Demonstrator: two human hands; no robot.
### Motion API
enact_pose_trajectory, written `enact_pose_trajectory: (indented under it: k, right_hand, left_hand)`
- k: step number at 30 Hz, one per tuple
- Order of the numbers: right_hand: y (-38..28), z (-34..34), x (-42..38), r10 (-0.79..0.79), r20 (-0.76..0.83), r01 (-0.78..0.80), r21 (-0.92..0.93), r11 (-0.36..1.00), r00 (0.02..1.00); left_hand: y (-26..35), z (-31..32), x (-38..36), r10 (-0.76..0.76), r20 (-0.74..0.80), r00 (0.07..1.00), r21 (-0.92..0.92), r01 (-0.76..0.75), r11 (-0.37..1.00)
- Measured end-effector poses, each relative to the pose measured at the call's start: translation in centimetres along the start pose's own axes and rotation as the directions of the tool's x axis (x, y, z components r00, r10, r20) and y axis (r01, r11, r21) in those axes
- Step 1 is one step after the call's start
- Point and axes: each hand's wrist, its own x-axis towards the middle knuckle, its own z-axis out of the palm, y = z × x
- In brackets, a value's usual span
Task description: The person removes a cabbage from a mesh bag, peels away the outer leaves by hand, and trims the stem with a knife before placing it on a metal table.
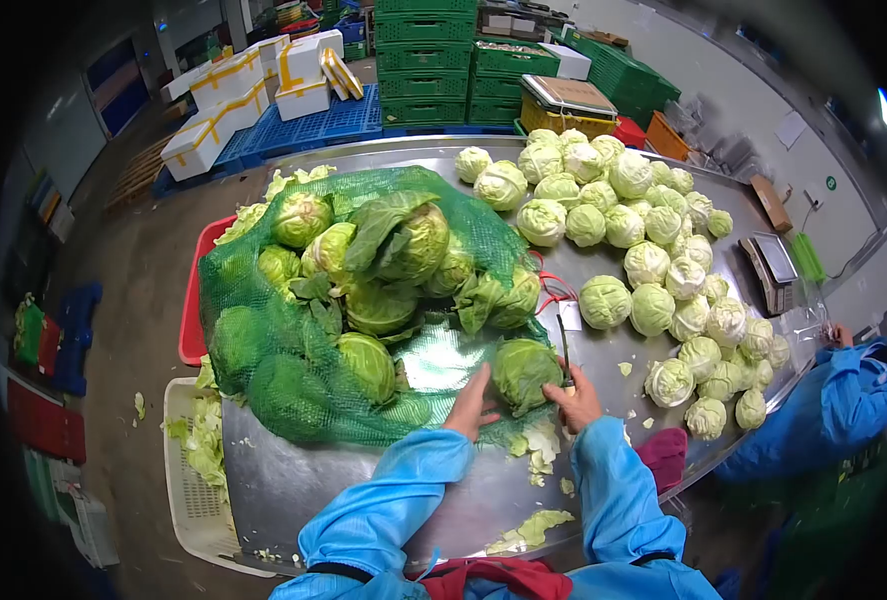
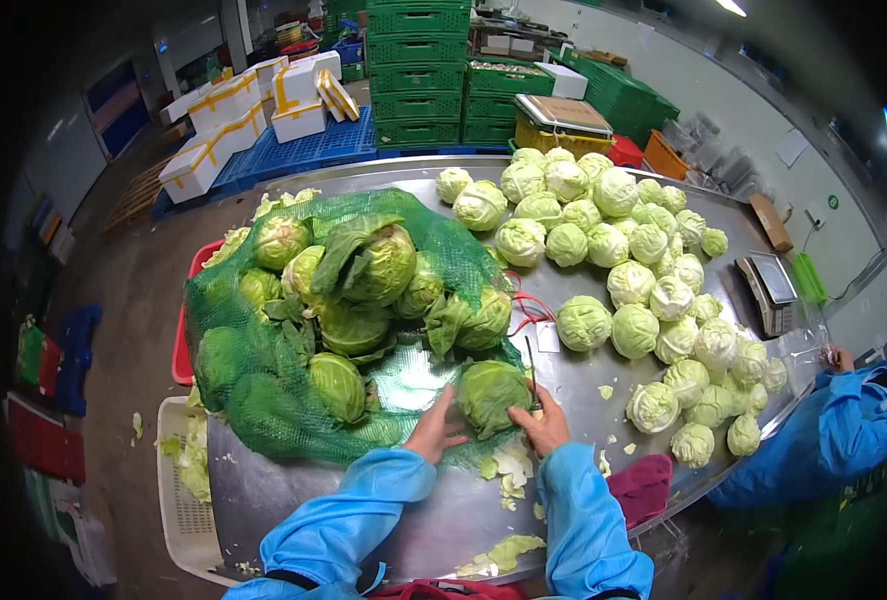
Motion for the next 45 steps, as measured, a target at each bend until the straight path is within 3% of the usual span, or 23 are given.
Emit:
enact_pose_trajectory:
  k: [1,3,4,5,6,7,8,10,11,13,14,16,22,23,25,26,28,29,30,31,33,36,45]
  right_hand:
    - [0.3,-0.4,0.2,-0.059,0.051,0.058,0.024,0.998,0.997]
    - [-0.3,0.0,-1.0,0.092,0.033,-0.09,-0.064,0.994,0.995]
    - [1.1,0.1,-1.3,-0.236,0.037,0.238,-0.208,0.949,0.971]
    - [2.4,0.3,-1.8,-0.527,0.084,0.522,-0.335,0.784,0.845]
    - [2.2,0.7,-3.8,-0.514,0.087,0.512,-0.321,0.797,0.853]
    - [0.9,1.0,-6.9,-0.242,0.187,0.266,-0.112,0.958,0.952]
    - [0.2,1.2,-8.6,0.019,0.341,-0.042,0.06,0.997,0.94]
    - [1.7,1.2,-8.9,0.124,0.306,-0.178,0.153,0.972,0.944]
    - [2.1,1.3,-9.1,0.226,0.262,-0.29,0.239,0.927,0.938]
    - [1.0,2.6,-7.5,0.144,0.233,-0.198,0.227,0.954,0.962]
    - [-0.2,3.5,-6.6,0.08,0.24,-0.113,0.125,0.986,0.968]
    - [-0.9,5.0,-5.6,0.01,0.259,-0.017,0.024,1.0,0.966]
    - [0.4,5.7,-9.4,0.198,0.407,-0.225,0.018,0.974,0.892]
    - [1.1,5.4,-11.0,0.251,0.432,-0.294,0.034,0.955,0.866]
    - [4.6,5.9,-13.8,0.252,0.451,-0.397,0.264,0.879,0.856]
    - [5.6,5.9,-14.2,0.272,0.449,-0.417,0.263,0.87,0.851]
    - [7.0,5.9,-14.9,0.339,0.37,-0.318,-0.119,0.941,0.865]
    - [7.6,5.7,-14.9,0.341,0.371,-0.322,-0.115,0.94,0.864]
    - [8.2,5.1,-15.0,0.033,0.328,0.028,-0.18,0.983,0.944]
    - [8.7,4.6,-15.6,-0.274,0.308,0.357,-0.259,0.897,0.911]
    - [5.6,3.4,-17.0,-0.168,0.431,0.29,-0.234,0.928,0.887]
    - [5.2,3.0,-18.1,0.054,0.618,0.313,-0.47,0.825,0.784]
    - [5.2,2.8,-18.5,0.212,0.608,0.237,-0.571,0.786,0.765]
  left_hand:
    - [0.1,0.7,-0.5,0.003,-0.003,1.0,0.004,-0.003,1.0]
    - [0.2,1.8,-1.7,0.142,0.003,0.99,-0.007,-0.142,0.99]
    - [-0.1,2.0,-3.4,0.194,-0.075,0.978,-0.047,-0.198,0.979]
    - [-1.2,0.5,-4.1,0.191,-0.089,0.977,-0.042,-0.196,0.98]
    - [-2.5,-1.8,-5.3,0.445,-0.01,0.895,0.113,-0.441,0.89]
    - [-3.8,-3.4,-6.6,0.645,0.107,0.756,0.244,-0.649,0.721]
    - [-4.3,-3.7,-8.4,0.637,0.09,0.765,0.257,-0.636,0.728]
    - [-4.7,-3.1,-12.6,0.604,-0.176,0.778,0.272,-0.551,0.789]
    - [-4.9,-3.1,-12.8,0.602,-0.194,0.775,0.276,-0.545,0.791]
    - [-5.1,-3.3,-11.8,0.506,-0.347,0.79,0.402,-0.362,0.841]
    - [-5.9,-4.0,-10.1,0.638,-0.338,0.692,0.613,-0.353,0.707]
    - [-6.6,-4.4,-9.2,0.672,-0.296,0.678,0.659,-0.364,0.658]
    - [-7.5,-3.2,-14.0,0.775,-0.102,0.623,0.805,-0.405,0.433]
    - [-7.9,-3.2,-15.7,0.76,-0.108,0.64,0.805,-0.393,0.445]
    - [-8.9,-3.6,-19.4,0.754,0.025,0.656,0.915,-0.319,0.247]
    - [-8.9,-3.3,-21.0,0.682,-0.018,0.731,0.948,-0.205,0.244]
    - [-11.0,-4.4,-21.1,0.651,-0.067,0.756,0.951,-0.149,0.271]
    - [-11.8,-5.0,-21.0,0.639,-0.11,0.762,0.952,-0.105,0.288]
    - [-12.3,-5.0,-20.9,0.614,-0.129,0.778,0.923,-0.132,0.361]
    - [-12.5,-4.8,-20.8,0.605,-0.133,0.785,0.922,-0.126,0.366]
    - [-12.5,-4.1,-20.2,0.63,-0.118,0.767,0.91,-0.17,0.377]
    - [-12.5,-3.7,-20.0,0.611,-0.137,0.779,0.917,-0.134,0.376]
    - [-12.0,-2.4,-19.5,0.611,-0.147,0.778,0.942,-0.078,0.326]
